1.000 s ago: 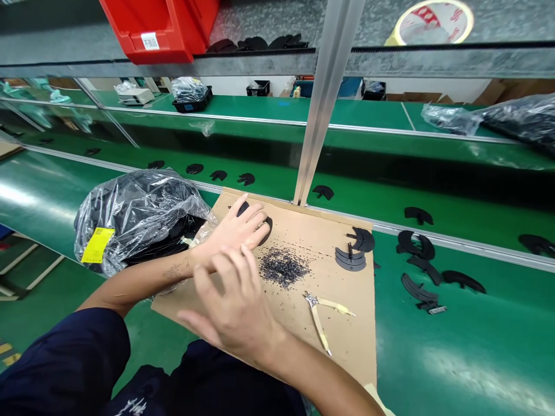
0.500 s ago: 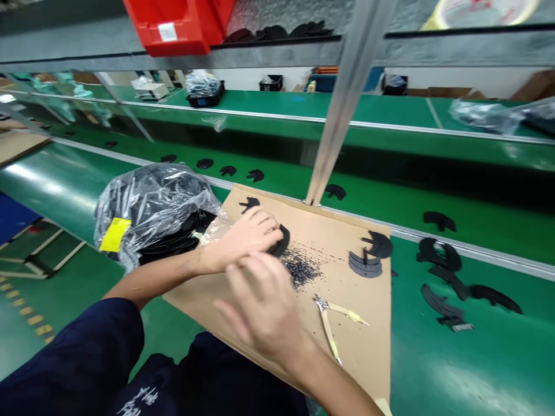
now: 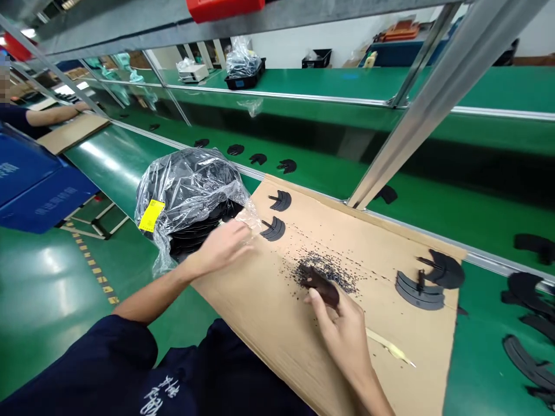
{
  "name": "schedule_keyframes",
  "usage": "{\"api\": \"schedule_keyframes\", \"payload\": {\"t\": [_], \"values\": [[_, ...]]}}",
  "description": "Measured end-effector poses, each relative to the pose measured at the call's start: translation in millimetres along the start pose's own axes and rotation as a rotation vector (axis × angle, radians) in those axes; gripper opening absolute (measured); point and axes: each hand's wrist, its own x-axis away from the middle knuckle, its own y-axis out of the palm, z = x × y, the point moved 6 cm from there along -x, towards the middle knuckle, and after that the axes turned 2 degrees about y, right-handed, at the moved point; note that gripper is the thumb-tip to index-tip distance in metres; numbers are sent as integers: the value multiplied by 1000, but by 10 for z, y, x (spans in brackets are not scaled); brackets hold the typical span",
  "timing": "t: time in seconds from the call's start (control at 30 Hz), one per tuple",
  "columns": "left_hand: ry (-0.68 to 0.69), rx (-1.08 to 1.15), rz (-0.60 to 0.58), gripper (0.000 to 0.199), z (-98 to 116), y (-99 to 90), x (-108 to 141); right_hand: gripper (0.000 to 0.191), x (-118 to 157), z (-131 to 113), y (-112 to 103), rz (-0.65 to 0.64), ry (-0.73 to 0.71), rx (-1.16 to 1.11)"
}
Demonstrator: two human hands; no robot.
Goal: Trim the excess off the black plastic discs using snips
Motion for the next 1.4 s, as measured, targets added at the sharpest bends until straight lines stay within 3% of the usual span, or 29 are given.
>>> {"api": "schedule_keyframes", "payload": {"t": [0.1, 0.2, 0.27, 0.37, 0.47, 0.6, 0.73, 0.83, 0.97, 1.1, 1.23, 1.4], "values": [[-227, -384, -29, 11, -502, -56, 206, 36, -19, 107, 13, 18, 195, -176], [-195, -432, 44, 23, -673, -122, 340, 38, -37, 150, 67, 8, 276, -377], [-138, -292, 253, 22, -615, -242, 365, 45, -57, 178, 114, -15, 307, -466], [-17, 51, 575, 13, -326, -399, 323, 47, -85, 234, 169, -30, 344, -555], [165, 337, 686, 7, 125, -370, 138, 51, -95, 287, 205, -21, 377, -624], [403, 566, 559, 14, 694, -57, -174, 54, -76, 331, 232, -10, 390, -678], [490, 675, 511, 10, 962, 235, -282, 56, -34, 401, 148, 124, 360, -621], [363, 724, 486, 11, 960, 367, -313, 50, -10, 414, 114, 158, 292, -521], [193, 831, 289, 31, 921, 538, -363, 46, 17, 433, 148, 126, 259, -467], [86, 964, 134, 17, 866, 686, -373, 44, 34, 453, 176, 104, 275, -456], [2, 1078, 117, 15, 779, 758, -358, 44, 38, 466, 184, 93, 284, -465], [46, 1095, 140, 19, 724, 699, -362, 46, 38, 519, 139, 152, 320, -434]]}}
